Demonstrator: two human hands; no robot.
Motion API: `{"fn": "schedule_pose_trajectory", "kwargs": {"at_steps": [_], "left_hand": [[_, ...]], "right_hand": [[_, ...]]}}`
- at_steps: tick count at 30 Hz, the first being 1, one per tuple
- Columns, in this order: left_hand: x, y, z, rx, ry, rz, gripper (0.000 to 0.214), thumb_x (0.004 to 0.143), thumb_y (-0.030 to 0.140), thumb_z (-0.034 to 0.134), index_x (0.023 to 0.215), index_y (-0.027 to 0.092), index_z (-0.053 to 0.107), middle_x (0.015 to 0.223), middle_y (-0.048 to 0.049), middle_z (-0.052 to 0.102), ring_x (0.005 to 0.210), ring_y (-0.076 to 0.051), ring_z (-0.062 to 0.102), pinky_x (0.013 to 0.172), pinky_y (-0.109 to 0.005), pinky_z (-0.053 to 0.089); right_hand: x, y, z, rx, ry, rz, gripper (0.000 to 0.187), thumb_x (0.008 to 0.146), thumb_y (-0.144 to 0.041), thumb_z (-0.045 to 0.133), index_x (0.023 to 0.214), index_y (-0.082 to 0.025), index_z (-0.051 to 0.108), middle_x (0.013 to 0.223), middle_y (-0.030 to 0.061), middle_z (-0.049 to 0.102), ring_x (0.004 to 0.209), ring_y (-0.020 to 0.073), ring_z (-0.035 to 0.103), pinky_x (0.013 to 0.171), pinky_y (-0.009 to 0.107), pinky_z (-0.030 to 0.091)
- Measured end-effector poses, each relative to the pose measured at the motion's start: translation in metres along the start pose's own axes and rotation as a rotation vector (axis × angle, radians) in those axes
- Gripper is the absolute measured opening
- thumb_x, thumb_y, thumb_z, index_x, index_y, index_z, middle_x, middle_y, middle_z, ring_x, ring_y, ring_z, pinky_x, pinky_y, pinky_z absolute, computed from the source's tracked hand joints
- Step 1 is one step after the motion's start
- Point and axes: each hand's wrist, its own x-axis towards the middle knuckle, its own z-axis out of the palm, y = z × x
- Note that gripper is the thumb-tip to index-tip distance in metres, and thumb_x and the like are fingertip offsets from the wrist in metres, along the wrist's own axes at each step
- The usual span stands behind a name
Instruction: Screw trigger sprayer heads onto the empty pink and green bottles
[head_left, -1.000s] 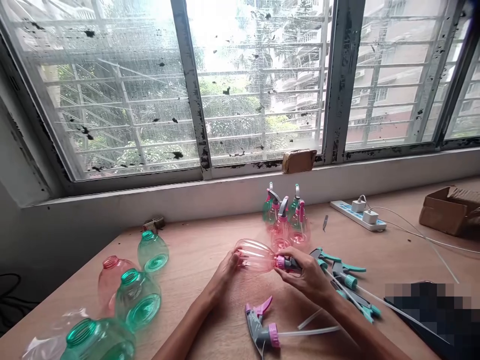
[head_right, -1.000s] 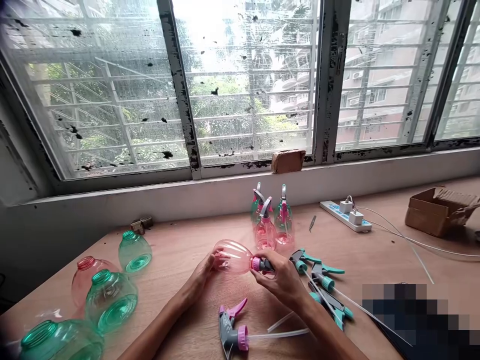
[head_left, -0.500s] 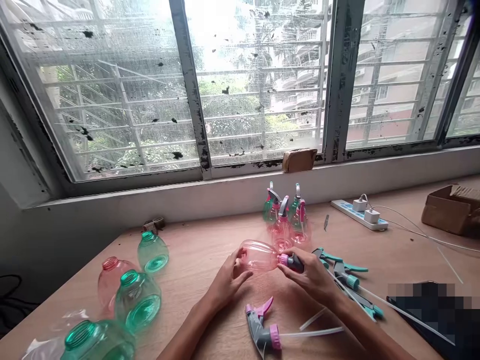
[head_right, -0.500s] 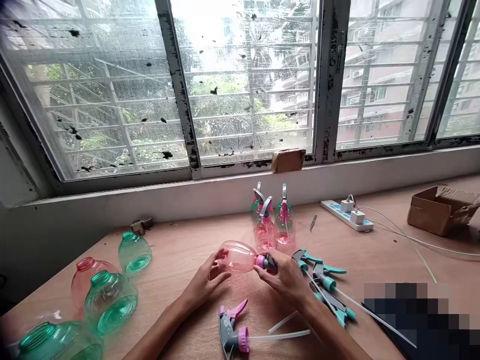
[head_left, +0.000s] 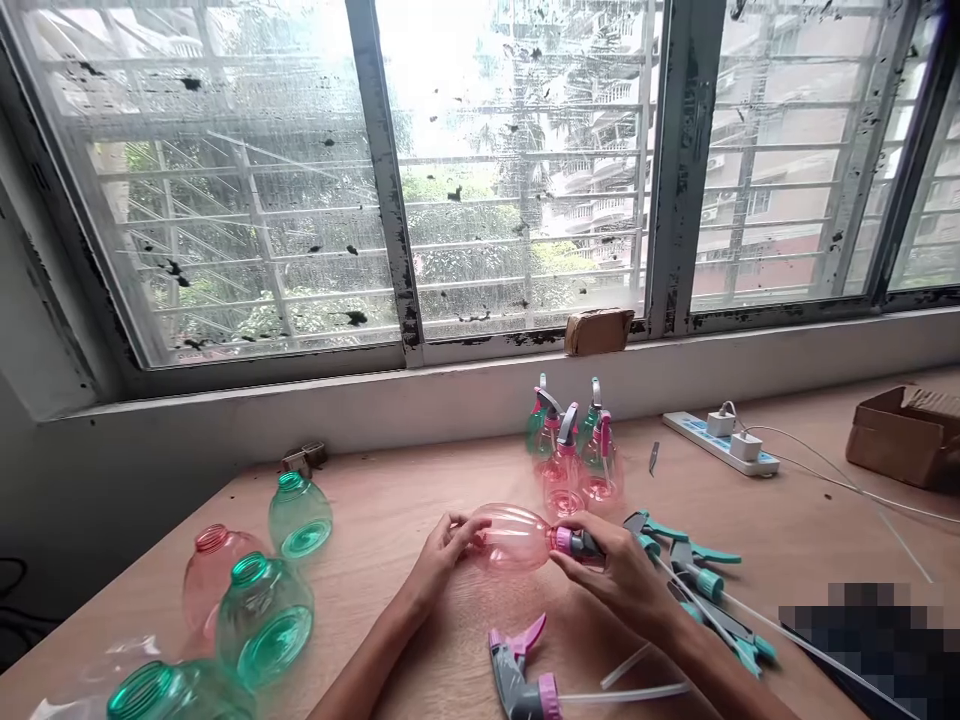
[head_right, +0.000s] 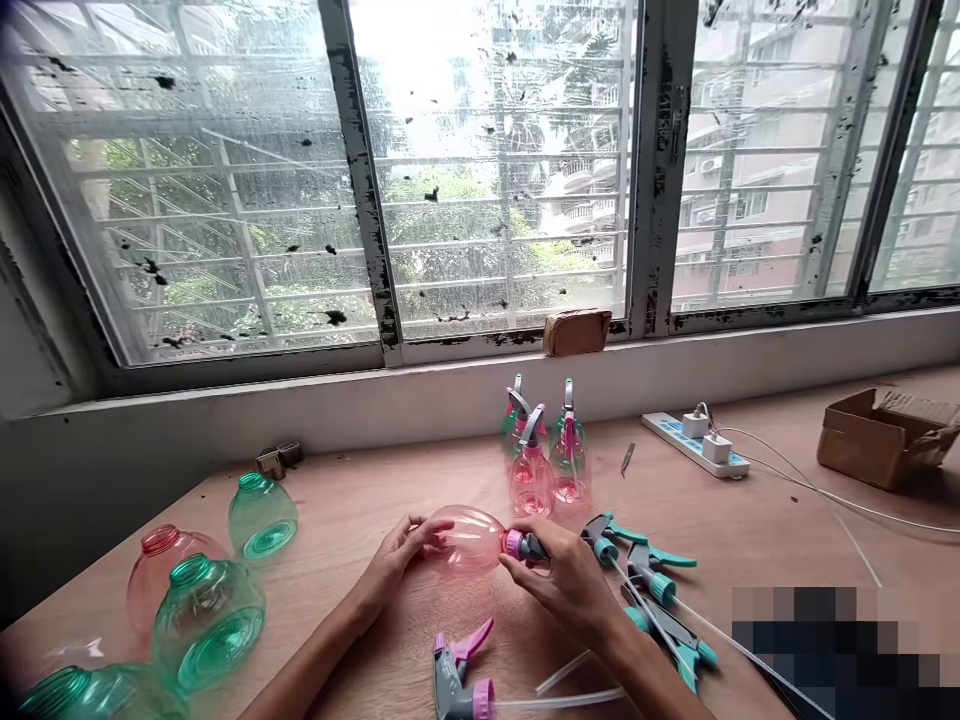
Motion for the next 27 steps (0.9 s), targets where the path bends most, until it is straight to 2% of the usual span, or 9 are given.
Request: {"fn": "schedule_pose_trajectory", "kwargs": {"at_steps": [3,6,9,13,15,18,22,24,27], "left_hand": [[-0.004,0.006,-0.004,-0.071,-0.048,-0.006,0.048,0.076,0.049,0.081,0.112,0.023,0.062,0.136,-0.0118,0.068,0.121,-0.03,0.063,0.104,-0.042,0.048],[-0.007,0.009,-0.007,-0.109,-0.075,0.006,0.063,0.073,0.043,0.086,0.126,0.025,0.057,0.146,-0.0119,0.059,0.134,-0.031,0.055,0.11,-0.043,0.045],[-0.005,0.005,-0.008,-0.109,-0.06,0.002,0.059,0.083,0.054,0.073,0.131,0.022,0.058,0.144,-0.014,0.06,0.134,-0.033,0.055,0.114,-0.047,0.041],[-0.002,0.001,-0.004,-0.08,-0.067,-0.02,0.061,0.089,0.067,0.058,0.12,0.016,0.069,0.127,-0.0156,0.071,0.123,-0.037,0.062,0.11,-0.052,0.043],[-0.003,0.004,-0.003,-0.07,-0.083,-0.023,0.054,0.089,0.062,0.061,0.115,0.017,0.073,0.124,-0.0143,0.073,0.121,-0.037,0.063,0.11,-0.052,0.044],[-0.008,0.011,-0.006,-0.08,-0.115,-0.006,0.04,0.089,0.046,0.069,0.121,0.022,0.072,0.135,-0.0098,0.068,0.128,-0.034,0.059,0.114,-0.047,0.041],[-0.012,0.014,-0.012,-0.11,-0.147,0.016,0.054,0.079,0.032,0.081,0.131,0.028,0.064,0.148,-0.0059,0.058,0.14,-0.031,0.049,0.117,-0.042,0.038],[-0.011,0.011,-0.013,-0.115,-0.139,0.009,0.054,0.082,0.039,0.078,0.132,0.028,0.063,0.151,-0.007,0.055,0.141,-0.032,0.048,0.118,-0.044,0.037],[-0.007,0.005,-0.011,-0.105,-0.124,-0.015,0.056,0.091,0.061,0.059,0.132,0.022,0.064,0.144,-0.0128,0.062,0.133,-0.034,0.056,0.117,-0.05,0.037]], "right_hand": [[0.001,0.002,-0.001,-0.028,0.006,0.03,0.017,0.091,-0.036,0.065,0.096,-0.02,0.065,0.087,0.0035,0.072,0.078,0.0219,0.067,0.072,0.031,0.049],[0.002,0.001,-0.001,-0.029,-0.003,0.028,0.016,0.091,-0.035,0.065,0.094,-0.019,0.065,0.086,0.0035,0.071,0.077,0.0219,0.066,0.072,0.031,0.049],[0.002,-0.001,0.001,-0.003,0.002,0.002,0.016,0.09,-0.033,0.065,0.098,-0.019,0.066,0.089,0.0037,0.071,0.079,0.0213,0.066,0.072,0.03,0.049],[0.0,-0.002,0.003,0.018,0.001,-0.014,0.018,0.09,-0.034,0.066,0.101,-0.019,0.065,0.091,0.0041,0.072,0.081,0.0214,0.067,0.074,0.03,0.05],[-0.001,-0.001,0.003,0.018,-0.013,-0.015,0.018,0.091,-0.035,0.066,0.101,-0.02,0.066,0.092,0.0047,0.072,0.083,0.022,0.067,0.076,0.03,0.05],[0.0,0.002,0.002,0.002,-0.015,-0.002,0.019,0.091,-0.035,0.065,0.101,-0.019,0.066,0.092,0.0051,0.073,0.082,0.0225,0.068,0.075,0.031,0.051],[0.001,0.002,0.002,-0.005,0.003,-0.009,0.019,0.09,-0.035,0.065,0.1,-0.019,0.066,0.091,0.0049,0.073,0.081,0.0219,0.068,0.074,0.03,0.051],[0.001,0.0,0.002,0.007,0.013,-0.026,0.018,0.09,-0.034,0.065,0.099,-0.019,0.066,0.091,0.0046,0.072,0.081,0.0215,0.068,0.074,0.029,0.052],[0.0,-0.004,0.002,0.031,0.029,-0.047,0.018,0.091,-0.035,0.064,0.101,-0.019,0.066,0.092,0.0052,0.073,0.083,0.0222,0.069,0.077,0.029,0.053]]}}
